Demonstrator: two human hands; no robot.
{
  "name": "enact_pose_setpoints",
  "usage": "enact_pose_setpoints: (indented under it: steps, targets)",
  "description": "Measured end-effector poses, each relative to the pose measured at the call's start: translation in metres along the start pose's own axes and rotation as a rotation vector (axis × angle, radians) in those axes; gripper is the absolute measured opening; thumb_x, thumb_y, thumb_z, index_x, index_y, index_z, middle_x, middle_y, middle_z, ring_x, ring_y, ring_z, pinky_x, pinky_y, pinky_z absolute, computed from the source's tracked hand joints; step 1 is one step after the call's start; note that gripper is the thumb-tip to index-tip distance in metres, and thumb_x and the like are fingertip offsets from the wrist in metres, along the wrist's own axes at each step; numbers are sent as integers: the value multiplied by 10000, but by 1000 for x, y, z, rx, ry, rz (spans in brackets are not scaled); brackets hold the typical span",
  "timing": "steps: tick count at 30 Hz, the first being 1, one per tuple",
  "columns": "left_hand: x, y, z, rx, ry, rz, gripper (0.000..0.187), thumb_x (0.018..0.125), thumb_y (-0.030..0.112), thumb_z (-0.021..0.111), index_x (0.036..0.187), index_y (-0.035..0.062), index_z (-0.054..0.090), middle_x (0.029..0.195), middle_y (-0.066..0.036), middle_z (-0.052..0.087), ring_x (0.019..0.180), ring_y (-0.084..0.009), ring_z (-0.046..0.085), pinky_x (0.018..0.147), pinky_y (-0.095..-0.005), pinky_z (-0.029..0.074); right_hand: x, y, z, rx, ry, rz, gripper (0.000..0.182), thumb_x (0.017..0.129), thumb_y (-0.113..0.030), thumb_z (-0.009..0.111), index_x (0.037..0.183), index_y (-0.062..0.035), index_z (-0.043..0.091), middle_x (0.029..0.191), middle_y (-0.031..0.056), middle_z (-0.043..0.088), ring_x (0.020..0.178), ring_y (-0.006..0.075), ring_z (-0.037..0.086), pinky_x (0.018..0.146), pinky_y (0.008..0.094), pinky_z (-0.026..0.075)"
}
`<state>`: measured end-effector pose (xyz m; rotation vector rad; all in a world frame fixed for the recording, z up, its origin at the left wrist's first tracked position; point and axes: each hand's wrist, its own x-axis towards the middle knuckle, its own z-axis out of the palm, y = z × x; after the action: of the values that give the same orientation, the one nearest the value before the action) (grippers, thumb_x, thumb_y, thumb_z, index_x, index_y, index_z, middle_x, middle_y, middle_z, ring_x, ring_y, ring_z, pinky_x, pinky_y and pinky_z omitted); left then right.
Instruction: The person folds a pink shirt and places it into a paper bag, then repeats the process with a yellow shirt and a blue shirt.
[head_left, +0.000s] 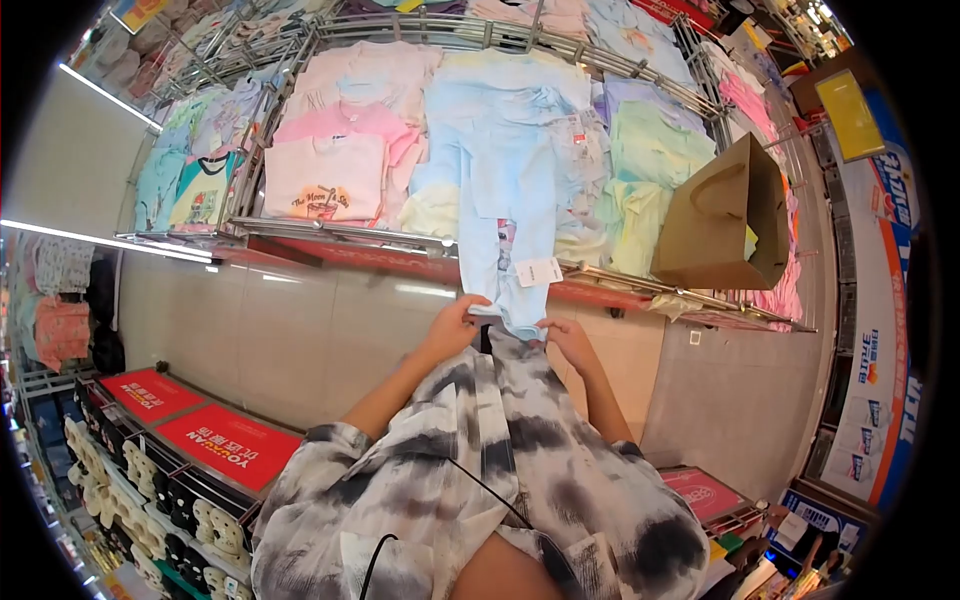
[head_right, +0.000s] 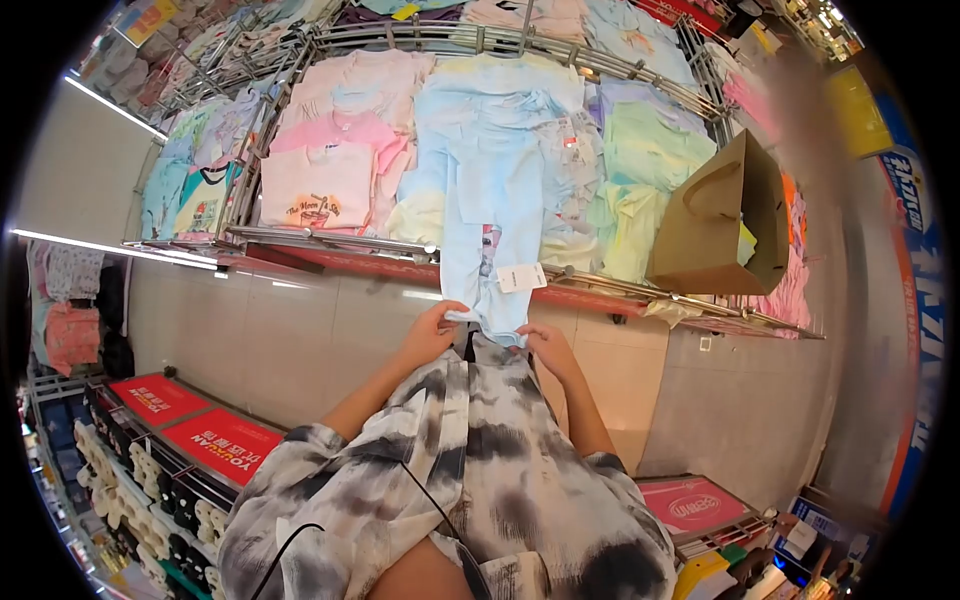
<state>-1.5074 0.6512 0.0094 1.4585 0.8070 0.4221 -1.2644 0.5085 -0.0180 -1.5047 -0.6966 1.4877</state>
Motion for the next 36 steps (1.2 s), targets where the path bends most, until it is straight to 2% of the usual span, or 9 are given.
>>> enact_pose_setpoints:
  steps: [2, 8, 11, 15, 19, 23, 26, 31, 36]
  targets:
    - [-8, 9, -7, 204, -55, -23, 330, 848, -31, 513, 1150, 76, 592, 966, -68, 666, 863, -167, 639, 760, -305, 507, -11, -27, 4, -51, -54, 0, 214, 841, -3, 558, 1044, 22, 623, 893, 76, 710, 833, 106, 642, 703, 240, 481]
    - [13, 10, -21, 100, 17, -33, 187, 896, 103, 623, 1076, 54, 623, 807, -79, 661, 675, -144, 606, 635, -302, 491, -2, -90, -6, -470, -49, 1, 267, 819, -74, 699, 1057, 20, 625, 811, 52, 683, 752, 82, 608, 672, 237, 469]
    - [45, 48, -38, 223, 25, -57, 201, 910, 174, 643, 1047, 26, 634, 777, 10, 588, 643, -68, 503, 585, -239, 417, 39, -77, -34, -410, -31, -163, 222, 834, -69, 685, 1024, 16, 609, 796, 15, 607, 745, 84, 563, 682, 230, 452]
    - [105, 67, -65, 203, -3, -62, 164, 900, 183, 656, 989, 45, 653, 789, 13, 574, 672, -76, 481, 610, -221, 402, 98, -100, -41, -192, 70, -498, 198, 886, -78, 636, 1038, -36, 516, 771, -34, 446, 775, 58, 470, 690, 207, 388]
    - [185, 47, -80, 138, 153, 429, 168, 907, 202, 626, 971, 51, 663, 784, -1, 575, 769, -82, 524, 709, -232, 411, 153, -135, -36, 94, 187, -275, 206, 960, -198, 563, 1116, -76, 507, 785, -52, 447, 743, 41, 430, 646, 194, 343]
    - [248, 48, -88, -401, 33, -194, 268, 975, 307, 522, 1060, 66, 603, 814, 4, 592, 789, -67, 543, 683, -226, 417, 220, -154, -28, 292, 354, -165, 287, 969, -277, 541, 1153, -59, 518, 804, -47, 481, 744, 43, 420, 653, 205, 345]
    - [292, 24, -83, -478, 147, -300, 302, 972, 315, 528, 1116, 53, 573, 835, -8, 605, 817, -68, 553, 678, -244, 429, 281, -131, -38, 349, 466, -228, 334, 965, -308, 540, 1155, -34, 522, 855, -29, 523, 773, 69, 446, 695, 234, 380]
    - [357, -1, -72, -373, 289, -196, 325, 956, 323, 559, 1083, 25, 594, 821, -24, 602, 754, -99, 518, 671, -266, 425, 339, -116, -72, 296, 471, -122, 304, 976, -262, 526, 1154, -16, 518, 1068, 46, 596, 971, 105, 535, 864, 249, 422]
    - [401, -29, -84, -56, 345, -246, 327, 929, 322, 596, 1005, 5, 620, 814, -22, 586, 731, -105, 482, 664, -262, 413, 379, -112, -89, -110, 576, -112, 296, 939, -296, 563, 1014, -10, 556, 853, 60, 615, 781, 167, 569, 724, 309, 463]
